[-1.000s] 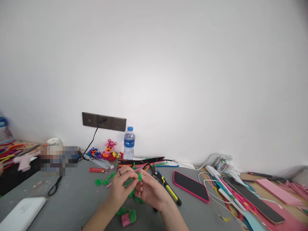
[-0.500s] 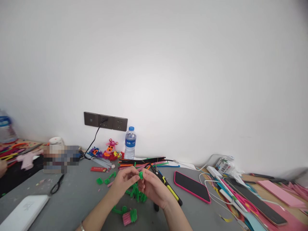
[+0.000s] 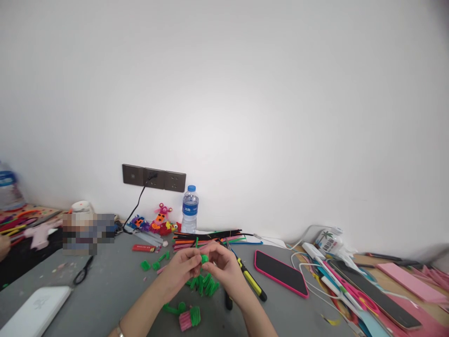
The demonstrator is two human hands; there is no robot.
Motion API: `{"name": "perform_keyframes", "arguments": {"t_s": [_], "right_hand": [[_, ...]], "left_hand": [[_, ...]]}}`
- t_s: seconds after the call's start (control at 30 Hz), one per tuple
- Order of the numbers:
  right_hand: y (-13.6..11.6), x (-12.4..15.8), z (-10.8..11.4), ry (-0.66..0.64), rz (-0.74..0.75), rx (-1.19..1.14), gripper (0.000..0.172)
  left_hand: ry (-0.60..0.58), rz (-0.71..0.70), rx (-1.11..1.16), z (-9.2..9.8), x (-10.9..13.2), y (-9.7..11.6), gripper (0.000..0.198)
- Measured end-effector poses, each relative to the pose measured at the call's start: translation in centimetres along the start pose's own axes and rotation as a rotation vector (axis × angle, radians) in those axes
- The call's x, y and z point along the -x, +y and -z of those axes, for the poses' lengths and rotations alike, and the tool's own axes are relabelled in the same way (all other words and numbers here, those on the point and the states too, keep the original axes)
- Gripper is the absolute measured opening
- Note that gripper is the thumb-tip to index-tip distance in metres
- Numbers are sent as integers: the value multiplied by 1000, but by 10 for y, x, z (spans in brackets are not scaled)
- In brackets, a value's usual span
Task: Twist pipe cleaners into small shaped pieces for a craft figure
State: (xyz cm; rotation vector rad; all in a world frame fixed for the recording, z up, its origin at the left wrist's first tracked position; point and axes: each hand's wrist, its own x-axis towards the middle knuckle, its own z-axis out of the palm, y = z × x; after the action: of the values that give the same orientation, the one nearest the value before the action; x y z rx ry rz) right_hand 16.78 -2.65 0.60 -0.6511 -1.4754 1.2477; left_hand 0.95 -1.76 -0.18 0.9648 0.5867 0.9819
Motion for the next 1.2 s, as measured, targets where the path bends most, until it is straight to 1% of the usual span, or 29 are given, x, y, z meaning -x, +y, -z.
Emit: {"name": "perform_keyframes", "arguments": {"t_s": [0.13, 0.33, 0.47, 0.57, 0.83, 1.0, 1.2], "right_hand": [[-1, -1, 1, 46, 53, 126, 21], [-7, -2, 4, 96, 76, 270, 17], [-10, -2, 5, 123, 97, 337, 17], [-11, -2, 5, 128, 98, 352, 17], [-9, -2, 5, 132, 72, 362, 20], [-5, -3, 4, 133, 71, 319, 22], [-4, -3, 4, 141, 78, 316, 20]], "left_hand": [[20, 0, -65, 1, 0, 2, 33], [47, -15, -184, 2, 0, 11, 37], [35, 18, -201, 1, -1, 11, 35], [44, 47, -186, 0, 0, 8, 35], [41, 65, -168, 1, -1, 5, 36], [48, 74, -172, 3, -2, 5, 38], [22, 93, -183, 6, -1, 5, 37]]}}
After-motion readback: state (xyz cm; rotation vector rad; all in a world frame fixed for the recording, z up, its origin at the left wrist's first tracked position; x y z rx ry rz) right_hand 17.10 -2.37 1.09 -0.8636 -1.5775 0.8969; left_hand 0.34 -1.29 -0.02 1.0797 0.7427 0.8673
